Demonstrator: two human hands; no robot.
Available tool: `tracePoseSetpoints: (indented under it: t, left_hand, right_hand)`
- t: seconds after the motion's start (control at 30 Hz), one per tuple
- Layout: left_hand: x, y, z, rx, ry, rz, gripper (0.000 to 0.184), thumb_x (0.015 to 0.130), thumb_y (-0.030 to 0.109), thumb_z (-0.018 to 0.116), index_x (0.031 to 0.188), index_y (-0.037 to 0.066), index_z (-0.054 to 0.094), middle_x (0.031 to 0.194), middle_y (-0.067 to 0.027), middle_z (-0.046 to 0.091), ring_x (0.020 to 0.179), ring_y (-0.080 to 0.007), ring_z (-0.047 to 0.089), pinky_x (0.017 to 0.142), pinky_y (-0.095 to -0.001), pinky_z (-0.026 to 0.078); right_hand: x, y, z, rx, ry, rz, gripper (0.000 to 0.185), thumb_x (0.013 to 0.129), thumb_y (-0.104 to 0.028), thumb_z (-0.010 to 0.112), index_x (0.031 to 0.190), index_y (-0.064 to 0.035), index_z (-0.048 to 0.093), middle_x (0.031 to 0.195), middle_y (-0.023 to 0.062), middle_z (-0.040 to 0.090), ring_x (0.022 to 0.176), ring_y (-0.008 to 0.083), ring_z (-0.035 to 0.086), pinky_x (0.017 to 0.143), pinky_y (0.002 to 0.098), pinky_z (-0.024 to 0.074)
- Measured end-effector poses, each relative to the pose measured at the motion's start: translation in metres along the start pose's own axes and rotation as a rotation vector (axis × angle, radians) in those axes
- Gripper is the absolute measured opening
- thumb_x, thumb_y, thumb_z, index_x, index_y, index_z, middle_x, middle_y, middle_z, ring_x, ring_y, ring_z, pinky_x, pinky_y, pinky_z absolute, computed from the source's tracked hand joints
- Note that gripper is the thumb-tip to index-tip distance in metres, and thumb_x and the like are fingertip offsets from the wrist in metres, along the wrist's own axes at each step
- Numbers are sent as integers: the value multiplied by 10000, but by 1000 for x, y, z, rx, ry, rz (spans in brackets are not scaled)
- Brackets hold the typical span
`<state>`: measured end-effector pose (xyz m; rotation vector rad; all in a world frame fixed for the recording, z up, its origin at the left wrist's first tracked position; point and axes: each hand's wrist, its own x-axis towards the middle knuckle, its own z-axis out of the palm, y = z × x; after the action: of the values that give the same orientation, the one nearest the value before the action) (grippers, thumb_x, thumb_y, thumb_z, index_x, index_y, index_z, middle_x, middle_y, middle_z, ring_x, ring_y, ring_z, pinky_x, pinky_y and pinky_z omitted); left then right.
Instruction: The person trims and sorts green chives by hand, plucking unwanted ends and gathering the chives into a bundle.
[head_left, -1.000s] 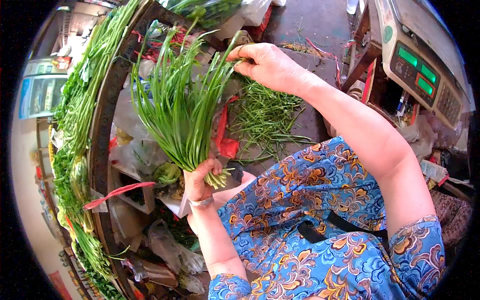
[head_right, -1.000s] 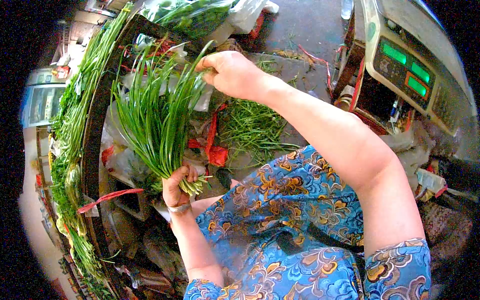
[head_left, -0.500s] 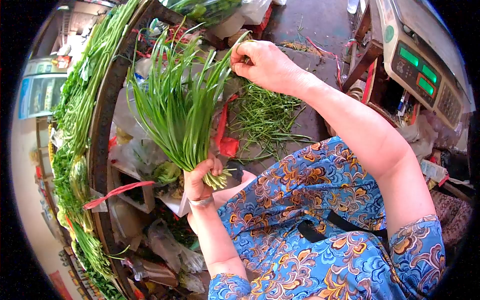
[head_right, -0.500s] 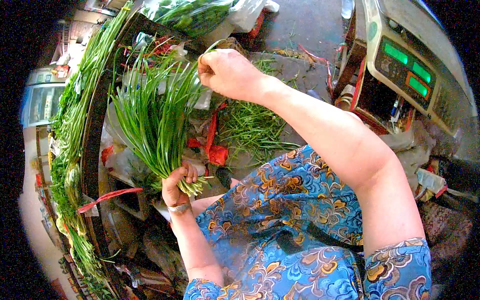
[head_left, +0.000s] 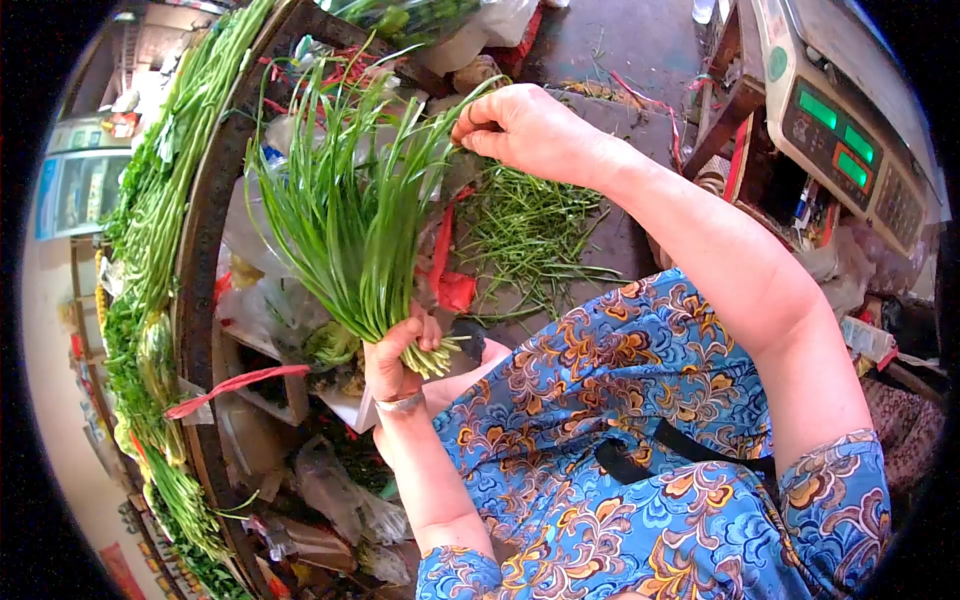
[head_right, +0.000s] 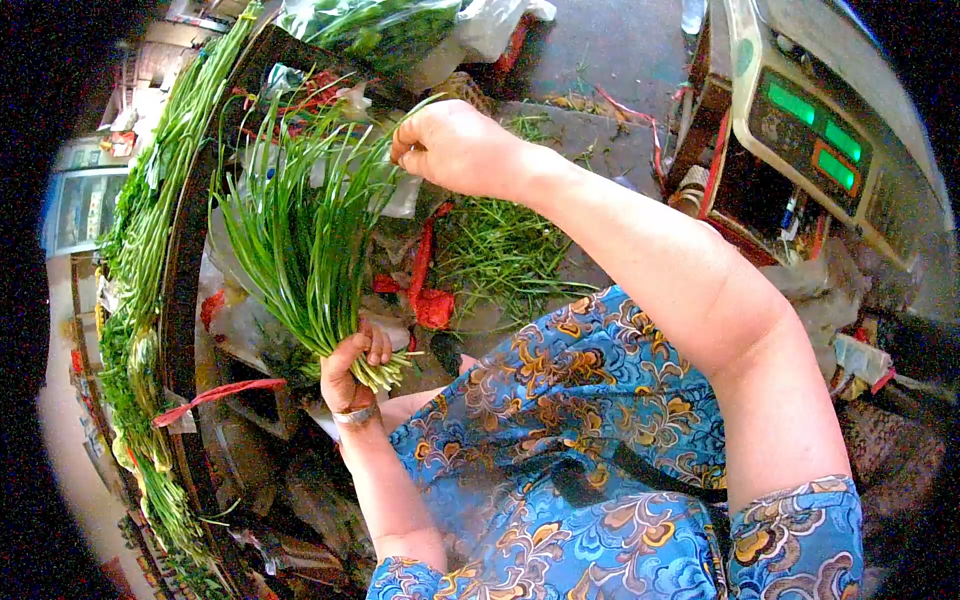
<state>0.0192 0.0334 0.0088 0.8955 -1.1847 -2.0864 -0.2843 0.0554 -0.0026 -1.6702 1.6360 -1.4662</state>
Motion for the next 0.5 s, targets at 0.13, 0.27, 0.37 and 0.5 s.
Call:
tracePoseSetpoints:
  t: [0.13,0.27,0.37,0.5]
  left_hand:
    - [0,0,-2,-46,-5,-18,406,743,16,645,1118,-31,497,685,-59,488,564,-167,475,552,-309,393]
    - [0,-1,-3,-66,-18,-21,401,742,20,645,1113,-30,502,673,-62,484,555,-165,467,545,-303,388]
    - [0,-1,-1,-23,-31,-11,355,757,48,634,1081,-23,508,690,-48,483,547,-155,446,538,-297,365]
    - [0,-2,-1,6,-59,5,305,773,78,627,1041,-15,517,711,-32,486,539,-144,429,532,-293,343]
  right_hand:
    - [-2,-3,-3,-218,19,-61,173,853,-140,593,940,-1,647,815,173,652,785,306,649,704,376,502]
    - [0,-6,-6,-226,142,-34,152,838,-141,597,866,8,605,793,181,628,771,327,628,690,388,493]
    - [3,-6,-10,-214,200,1,142,836,-135,596,869,2,608,791,176,627,757,318,626,691,381,493]
    - [5,-3,-17,-208,209,68,158,842,-142,598,908,-1,626,798,162,632,755,279,635,698,359,494]
